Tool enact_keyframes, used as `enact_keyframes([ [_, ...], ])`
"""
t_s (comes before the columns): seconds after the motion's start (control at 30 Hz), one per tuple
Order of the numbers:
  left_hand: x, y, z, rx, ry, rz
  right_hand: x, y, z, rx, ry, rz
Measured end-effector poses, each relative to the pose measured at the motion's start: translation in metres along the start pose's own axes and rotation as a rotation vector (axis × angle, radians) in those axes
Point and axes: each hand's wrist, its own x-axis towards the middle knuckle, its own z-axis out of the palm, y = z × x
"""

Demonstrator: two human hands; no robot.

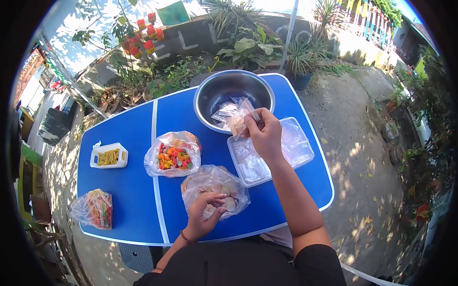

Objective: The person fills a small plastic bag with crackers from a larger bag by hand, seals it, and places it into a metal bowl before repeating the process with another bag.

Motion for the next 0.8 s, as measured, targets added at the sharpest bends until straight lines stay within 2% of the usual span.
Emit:
enact_keyframes([
  [0.17, -0.001, -0.004, -0.003, 0.0, 0.017, -0.02, 0.032, 0.027, 0.007, 0.074, 0.009, 0.083],
  [0.27, -0.001, -0.004, -0.004, -0.001, 0.019, -0.035, 0.032, 0.032, 0.01, 0.113, 0.012, 0.058],
  [0.37, 0.0, -0.004, -0.004, -0.002, 0.017, -0.032, 0.026, 0.036, -0.001, -0.052, -0.002, 0.085],
  [0.47, 0.001, -0.004, -0.004, 0.001, 0.008, -0.024, 0.012, 0.014, -0.018, -0.331, -0.159, 0.129],
  [0.57, 0.001, -0.005, -0.002, 0.004, -0.003, -0.018, -0.011, -0.004, -0.028, -0.765, -0.376, 0.159],
  [0.67, 0.0, -0.004, 0.0, 0.002, -0.015, -0.019, -0.038, 0.011, -0.032, -1.151, -0.458, -0.224],
  [0.8, 0.0, -0.002, 0.001, -0.015, -0.012, -0.036, -0.047, 0.024, -0.032, -1.168, -0.38, -0.302],
])
